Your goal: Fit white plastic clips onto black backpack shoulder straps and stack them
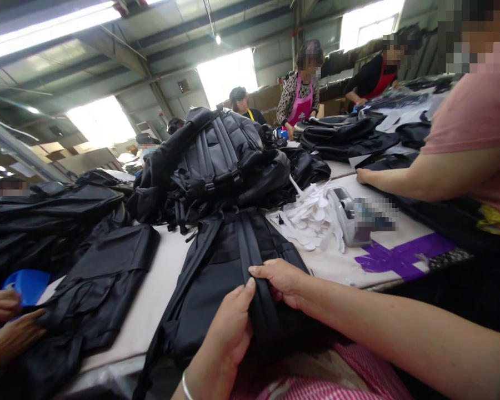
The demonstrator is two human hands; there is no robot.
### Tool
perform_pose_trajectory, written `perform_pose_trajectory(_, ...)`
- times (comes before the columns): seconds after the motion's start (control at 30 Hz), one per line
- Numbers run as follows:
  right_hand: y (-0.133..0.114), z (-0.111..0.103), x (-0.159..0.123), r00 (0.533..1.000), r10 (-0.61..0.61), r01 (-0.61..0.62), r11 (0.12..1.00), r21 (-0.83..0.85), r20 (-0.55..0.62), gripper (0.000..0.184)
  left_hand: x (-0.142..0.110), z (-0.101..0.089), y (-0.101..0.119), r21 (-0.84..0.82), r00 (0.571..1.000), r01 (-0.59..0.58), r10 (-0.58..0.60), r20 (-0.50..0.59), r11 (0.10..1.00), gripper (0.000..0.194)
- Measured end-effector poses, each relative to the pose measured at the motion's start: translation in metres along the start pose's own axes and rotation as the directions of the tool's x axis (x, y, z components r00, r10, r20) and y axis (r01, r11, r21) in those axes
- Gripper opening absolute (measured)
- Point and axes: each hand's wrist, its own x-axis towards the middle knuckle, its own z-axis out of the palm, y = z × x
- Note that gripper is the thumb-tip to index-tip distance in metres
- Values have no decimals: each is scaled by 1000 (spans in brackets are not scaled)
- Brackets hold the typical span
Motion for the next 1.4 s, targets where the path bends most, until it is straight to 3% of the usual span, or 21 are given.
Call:
perform_pose_trajectory(0.2, 4, 0, 5, 999, -45, 44, 999, -19, -20, 22, 15, 0, -14, 1, 991, -104, 104, -89, 995, 28)
perform_pose_trajectory(0.37, 9, 0, -1, 998, -62, 61, 996, -63, 0, 27, 13, 2, -15, -11, 990, -80, 78, -122, 997, 24)
perform_pose_trajectory(0.5, 0, -26, -15, 973, -203, 226, 936, -270, 111, 25, 13, -3, -14, -88, 993, -32, 22, -114, 996, 16)
perform_pose_trajectory(0.57, -10, -54, -16, 914, -404, 369, 806, -463, 24, 16, 18, -9, -16, -101, 988, -14, -2, -152, 995, 15)
perform_pose_trajectory(0.6, -15, -70, -14, 846, -531, 404, 698, -591, -49, 17, 20, -13, -17, -109, 985, -7, -12, -172, 994, 15)
perform_pose_trajectory(0.63, -20, -88, -10, 749, -657, 405, 549, -731, -79, 19, 22, -16, -19, -121, 982, 0, -23, -187, 993, 15)
perform_pose_trajectory(0.67, -23, -106, -6, 672, -737, 342, 400, -850, -77, 21, 24, -19, -20, -138, 980, 6, -33, -198, 990, 14)
perform_pose_trajectory(0.7, -25, -122, -2, 637, -767, 224, 279, -934, -76, 23, 25, -21, -20, -159, 977, 13, -47, -208, 987, 14)
perform_pose_trajectory(0.77, -25, -150, 6, 648, -761, 46, 47, -998, -6, 31, 24, -22, -19, -201, 972, 34, -79, -223, 979, 15)
perform_pose_trajectory(0.87, -19, -177, 13, 709, -698, -105, -243, -964, 99, 43, 21, -20, -14, -248, 959, 74, -137, -247, 966, 18)
perform_pose_trajectory(0.97, -16, -189, 15, 725, -673, -143, -353, -925, 145, 32, 19, -18, -11, -287, 953, 96, -172, -251, 953, 19)
perform_pose_trajectory(1.07, -17, -187, 14, 674, -701, -19, -335, -942, 235, 25, 20, -17, -11, -300, 951, 98, -178, -251, 949, 19)
perform_pose_trajectory(1.13, -19, -173, 9, 587, -762, 128, -245, -961, 273, 22, 21, -18, -12, -288, 953, 95, -170, -250, 953, 18)
perform_pose_trajectory(1.2, -22, -150, 0, 524, -825, 333, -29, -943, 211, 22, 21, -18, -13, -274, 957, 89, -159, -244, 957, 18)
perform_pose_trajectory(1.23, -23, -135, -5, 537, -832, 441, 132, -888, 143, 22, 22, -18, -14, -269, 957, 89, -157, -243, 959, 18)
perform_pose_trajectory(1.3, -25, -105, -16, 681, -728, 569, 463, -679, 74, 22, 22, -17, -13, -258, 955, 90, -157, -253, 962, 18)
perform_pose_trajectory(1.33, -25, -91, -21, 766, -638, 564, 605, -562, 81, 21, 21, -16, -13, -254, 952, 89, -157, -261, 963, 18)
perform_pose_trajectory(1.4, -23, -68, -29, 904, -411, 423, 815, -396, 120, 15, 21, -14, -11, -248, 949, 86, -155, -275, 965, 16)
